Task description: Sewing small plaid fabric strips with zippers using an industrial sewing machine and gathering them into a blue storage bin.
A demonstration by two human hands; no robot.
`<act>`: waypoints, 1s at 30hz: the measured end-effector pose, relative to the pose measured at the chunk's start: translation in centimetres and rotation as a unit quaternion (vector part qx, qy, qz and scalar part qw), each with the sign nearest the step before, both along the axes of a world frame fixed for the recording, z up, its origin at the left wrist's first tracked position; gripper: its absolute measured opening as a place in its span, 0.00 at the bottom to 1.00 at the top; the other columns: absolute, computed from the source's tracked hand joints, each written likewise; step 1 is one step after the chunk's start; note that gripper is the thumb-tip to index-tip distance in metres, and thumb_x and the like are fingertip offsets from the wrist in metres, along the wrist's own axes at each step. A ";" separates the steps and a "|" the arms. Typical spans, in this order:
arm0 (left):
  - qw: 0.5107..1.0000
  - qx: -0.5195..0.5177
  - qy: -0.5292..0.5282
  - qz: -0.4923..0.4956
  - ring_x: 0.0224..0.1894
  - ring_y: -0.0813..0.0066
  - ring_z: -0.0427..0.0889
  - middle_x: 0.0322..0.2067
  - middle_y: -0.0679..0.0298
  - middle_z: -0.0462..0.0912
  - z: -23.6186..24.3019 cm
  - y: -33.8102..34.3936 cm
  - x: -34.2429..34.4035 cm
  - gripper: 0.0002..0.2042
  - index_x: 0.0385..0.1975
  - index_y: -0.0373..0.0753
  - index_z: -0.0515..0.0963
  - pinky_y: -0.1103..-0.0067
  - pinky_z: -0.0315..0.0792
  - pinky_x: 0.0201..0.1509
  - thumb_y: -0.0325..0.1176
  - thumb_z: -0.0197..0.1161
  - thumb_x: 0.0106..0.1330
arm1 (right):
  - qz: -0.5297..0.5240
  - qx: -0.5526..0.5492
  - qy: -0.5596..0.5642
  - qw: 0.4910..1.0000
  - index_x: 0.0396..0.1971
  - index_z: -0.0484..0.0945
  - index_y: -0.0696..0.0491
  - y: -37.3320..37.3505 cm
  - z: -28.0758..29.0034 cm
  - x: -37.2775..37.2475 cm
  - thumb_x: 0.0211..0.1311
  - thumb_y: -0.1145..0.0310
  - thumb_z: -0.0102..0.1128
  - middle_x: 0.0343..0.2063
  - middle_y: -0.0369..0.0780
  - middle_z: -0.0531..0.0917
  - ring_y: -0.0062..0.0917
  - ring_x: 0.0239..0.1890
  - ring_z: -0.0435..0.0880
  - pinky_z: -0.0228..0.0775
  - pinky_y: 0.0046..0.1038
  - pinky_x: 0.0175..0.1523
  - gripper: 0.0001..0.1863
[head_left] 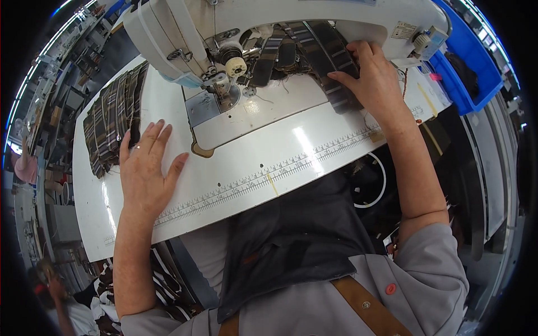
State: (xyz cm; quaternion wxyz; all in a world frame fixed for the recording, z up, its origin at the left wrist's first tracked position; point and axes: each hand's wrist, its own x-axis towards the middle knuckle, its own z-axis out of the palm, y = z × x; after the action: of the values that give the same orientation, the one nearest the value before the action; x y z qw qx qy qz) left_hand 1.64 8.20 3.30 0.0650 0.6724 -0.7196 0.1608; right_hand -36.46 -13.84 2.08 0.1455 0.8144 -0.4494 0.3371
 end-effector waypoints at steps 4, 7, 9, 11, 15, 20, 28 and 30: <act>0.998 -0.018 0.026 -0.049 0.72 0.58 0.76 0.65 0.58 0.81 0.4 -0.5 -3.0 0.25 0.63 0.40 0.81 0.54 0.55 0.81 0.45 0.69 0.70 | 0.002 0.044 0.020 0.999 0.49 0.83 0.57 0.1 0.6 0.5 0.53 0.49 0.82 0.40 0.49 0.88 0.46 0.41 0.90 0.82 0.42 0.47 0.32; 0.996 -0.001 0.044 -0.073 0.71 0.58 0.76 0.65 0.58 0.81 0.4 -1.3 -4.4 0.24 0.61 0.40 0.82 0.53 0.55 0.80 0.44 0.71 0.68 | -0.031 0.069 0.035 0.997 0.48 0.84 0.56 0.3 1.5 0.7 0.53 0.50 0.82 0.41 0.48 0.88 0.45 0.42 0.90 0.82 0.43 0.47 0.30; 0.996 -0.001 0.044 -0.078 0.71 0.58 0.76 0.65 0.58 0.81 -0.1 -1.5 -4.8 0.23 0.60 0.40 0.83 0.53 0.56 0.80 0.43 0.71 0.67 | -0.030 0.068 0.026 0.997 0.41 0.86 0.56 0.2 1.8 0.7 0.53 0.50 0.81 0.36 0.47 0.89 0.44 0.40 0.90 0.82 0.44 0.45 0.26; 0.994 0.000 0.052 -0.094 0.71 0.58 0.77 0.64 0.58 0.82 -0.4 -1.5 -5.0 0.24 0.60 0.40 0.83 0.53 0.56 0.80 0.43 0.72 0.67 | -0.032 0.109 0.029 0.993 0.39 0.87 0.56 -0.1 2.4 0.8 0.55 0.51 0.81 0.33 0.47 0.89 0.45 0.38 0.90 0.81 0.45 0.44 0.24; 0.993 0.004 0.064 -0.103 0.69 0.58 0.79 0.63 0.58 0.83 -0.4 -1.4 -5.3 0.24 0.60 0.40 0.83 0.54 0.60 0.78 0.43 0.72 0.67 | 0.001 0.149 -0.057 0.987 0.32 0.87 0.57 -0.6 2.6 0.3 0.62 0.55 0.76 0.23 0.43 0.87 0.37 0.28 0.88 0.78 0.39 0.37 0.18; 0.702 0.195 0.684 -0.046 0.59 0.59 0.86 0.64 0.51 0.81 -0.1 -2.3 -6.3 0.26 0.68 0.38 0.75 0.63 0.76 0.65 0.46 0.67 0.76 | 0.227 0.333 -0.267 0.875 0.28 0.82 0.56 5.6 4.6 1.8 0.71 0.61 0.71 0.20 0.28 0.79 0.09 0.26 0.73 0.65 0.19 0.32 0.15; 0.451 0.128 0.883 -0.011 0.60 0.61 0.83 0.63 0.47 0.78 -0.1 -4.3 -9.8 0.47 0.79 0.34 0.43 0.68 0.77 0.65 0.34 0.72 0.72 | 0.431 0.496 -0.211 0.723 0.25 0.84 0.56 17.0 3.8 5.0 0.66 0.71 0.76 0.18 0.35 0.83 0.15 0.19 0.78 0.65 0.23 0.24 0.11; 0.520 0.043 0.853 -0.010 0.60 0.63 0.82 0.61 0.46 0.77 -0.9 -4.6 -8.3 0.53 0.80 0.35 0.41 0.69 0.81 0.61 0.21 0.77 0.62 | 0.431 0.526 -0.175 0.712 0.23 0.84 0.55 16.9 2.5 5.6 0.67 0.66 0.74 0.18 0.37 0.84 0.23 0.18 0.81 0.69 0.27 0.25 0.14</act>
State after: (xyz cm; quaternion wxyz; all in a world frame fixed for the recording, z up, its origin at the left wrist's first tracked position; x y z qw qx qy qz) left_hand -6.64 3.59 2.41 0.6207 0.4824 -0.3318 -0.5215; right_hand -30.86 3.09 4.62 -0.5484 0.7911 -0.1721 0.2093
